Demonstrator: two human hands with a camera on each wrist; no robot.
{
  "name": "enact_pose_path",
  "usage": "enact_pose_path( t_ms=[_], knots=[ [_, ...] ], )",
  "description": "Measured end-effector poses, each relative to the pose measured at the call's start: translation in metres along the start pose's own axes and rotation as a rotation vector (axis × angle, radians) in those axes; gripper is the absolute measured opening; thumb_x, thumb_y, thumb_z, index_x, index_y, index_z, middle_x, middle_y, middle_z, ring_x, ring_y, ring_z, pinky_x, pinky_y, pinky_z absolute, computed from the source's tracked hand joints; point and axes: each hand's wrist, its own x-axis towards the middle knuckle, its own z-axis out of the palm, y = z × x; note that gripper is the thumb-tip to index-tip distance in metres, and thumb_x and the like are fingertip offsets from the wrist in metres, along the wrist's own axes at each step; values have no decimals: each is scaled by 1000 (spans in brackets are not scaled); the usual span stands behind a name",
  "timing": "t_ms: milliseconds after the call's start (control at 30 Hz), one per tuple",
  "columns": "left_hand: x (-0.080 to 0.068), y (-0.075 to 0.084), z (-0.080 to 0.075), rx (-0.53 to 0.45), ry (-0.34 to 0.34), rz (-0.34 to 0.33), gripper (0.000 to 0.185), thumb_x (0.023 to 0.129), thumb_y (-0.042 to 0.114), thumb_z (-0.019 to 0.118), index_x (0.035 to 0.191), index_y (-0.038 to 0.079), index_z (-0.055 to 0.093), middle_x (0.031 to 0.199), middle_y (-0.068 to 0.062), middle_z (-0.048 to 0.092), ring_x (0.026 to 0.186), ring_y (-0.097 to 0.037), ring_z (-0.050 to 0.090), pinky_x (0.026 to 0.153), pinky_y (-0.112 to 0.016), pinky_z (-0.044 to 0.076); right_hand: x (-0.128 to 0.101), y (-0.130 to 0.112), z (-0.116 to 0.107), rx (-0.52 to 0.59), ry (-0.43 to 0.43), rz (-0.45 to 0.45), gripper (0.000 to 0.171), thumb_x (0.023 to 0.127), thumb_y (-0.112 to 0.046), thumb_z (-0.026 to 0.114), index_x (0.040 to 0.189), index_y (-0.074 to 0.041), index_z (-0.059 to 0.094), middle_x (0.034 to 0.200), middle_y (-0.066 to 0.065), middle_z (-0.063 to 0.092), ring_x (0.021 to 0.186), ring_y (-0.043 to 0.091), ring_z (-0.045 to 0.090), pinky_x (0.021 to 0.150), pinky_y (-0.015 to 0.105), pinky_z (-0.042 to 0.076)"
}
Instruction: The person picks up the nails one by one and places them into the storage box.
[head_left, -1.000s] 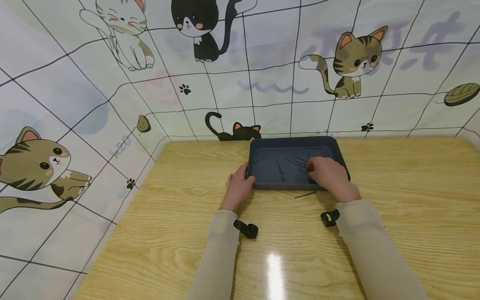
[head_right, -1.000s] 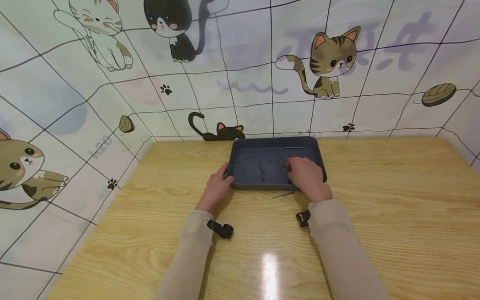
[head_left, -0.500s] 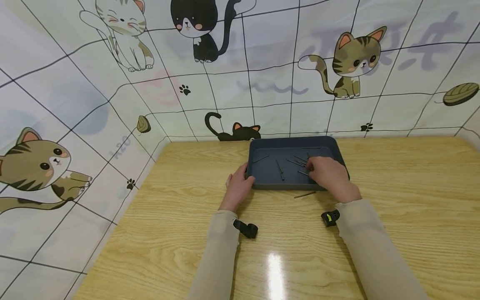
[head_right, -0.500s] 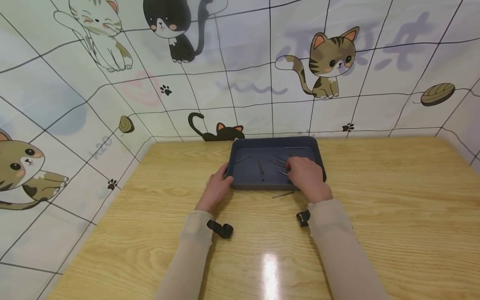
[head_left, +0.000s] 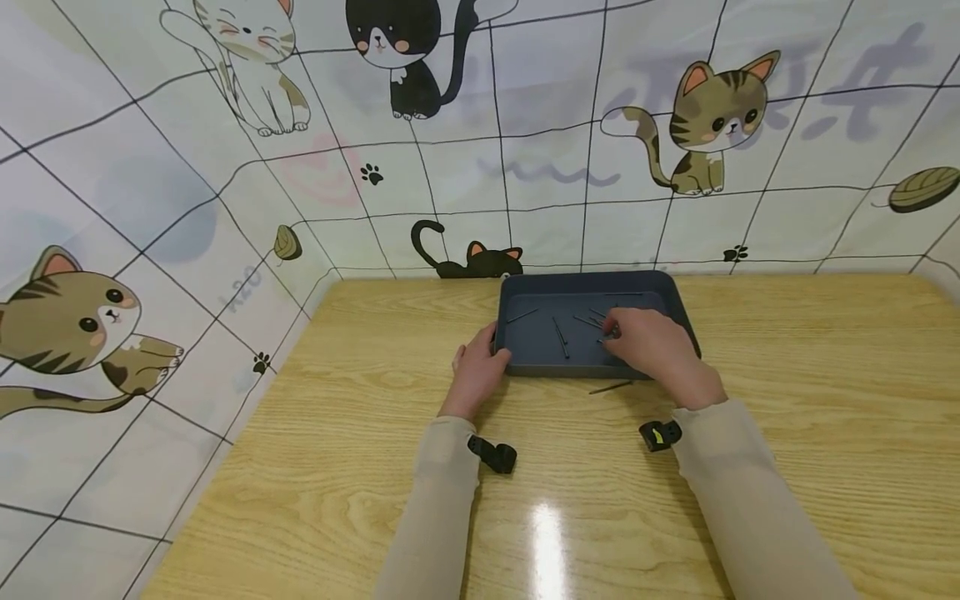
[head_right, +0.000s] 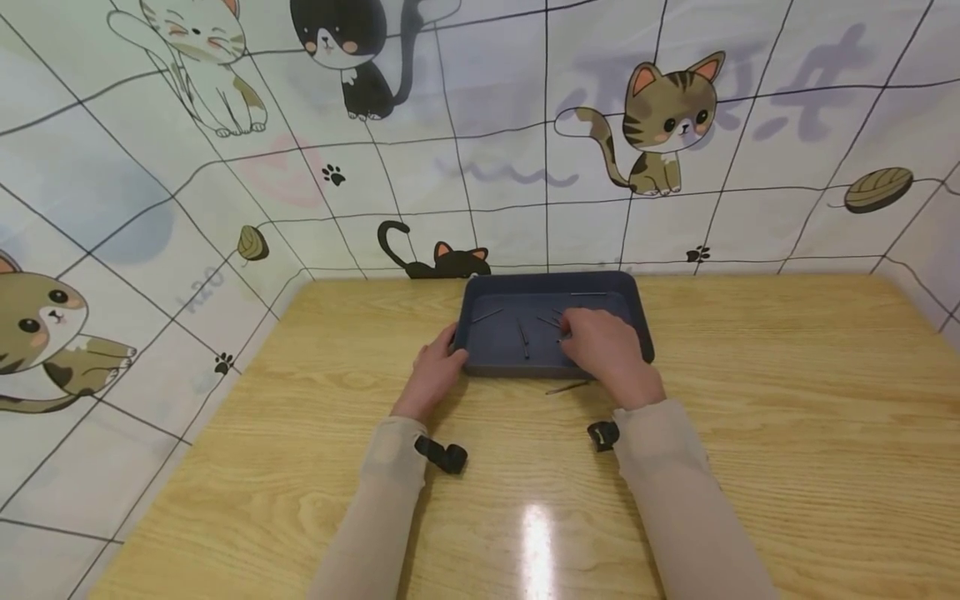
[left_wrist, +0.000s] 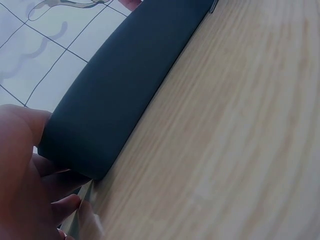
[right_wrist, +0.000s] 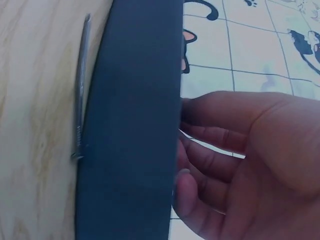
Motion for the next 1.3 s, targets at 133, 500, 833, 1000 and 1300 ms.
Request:
enact_pose_path(
  t_ms=[133, 500, 833, 1000, 1300],
  knots=[
    [0, 1, 1, -1, -3, 8, 56, 85, 21, 42, 139, 15, 33, 139, -1, 36, 128, -18, 31, 104, -42, 4, -3, -8, -5, 24, -27, -31, 22, 85, -20, 57, 103, -8, 62, 98, 9, 60, 78, 21, 57, 63, 39, 45],
    [-2, -1, 5, -21, -23, 23, 55, 86, 22, 42, 139, 16, 33, 138, 0, 37, 127, -18, 31, 104, -44, 4, -22, -22, -12, 40, -59, -84, 27, 86, -25, 56, 108, -10, 60, 100, 6, 61, 83, 21, 57, 64, 37, 46],
    [-1, -3, -2, 2, -18, -1, 56, 85, 21, 42, 140, 15, 32, 139, -1, 36, 128, -17, 29, 105, -43, 4, -26, -9, -18, 29, -63, -104, 27, 86, -24, 57, 108, -9, 60, 98, 7, 61, 84, 23, 57, 66, 39, 45],
    [-2, -1, -3, -1, -17, 6, 56, 85, 21, 42, 139, 14, 33, 139, -2, 37, 128, -17, 30, 104, -43, 5, -25, -5, -20, 37, -127, -139, 28, 85, -23, 58, 109, -7, 59, 97, 6, 61, 86, 23, 57, 68, 39, 45],
    [-3, 0, -3, -7, -14, 0, 55, 86, 21, 43, 139, 15, 33, 138, -1, 37, 127, -17, 31, 104, -42, 5, -27, -9, -18, 37, -204, -171, 28, 85, -23, 58, 109, -7, 59, 100, 6, 60, 89, 23, 56, 71, 39, 45]
  ],
)
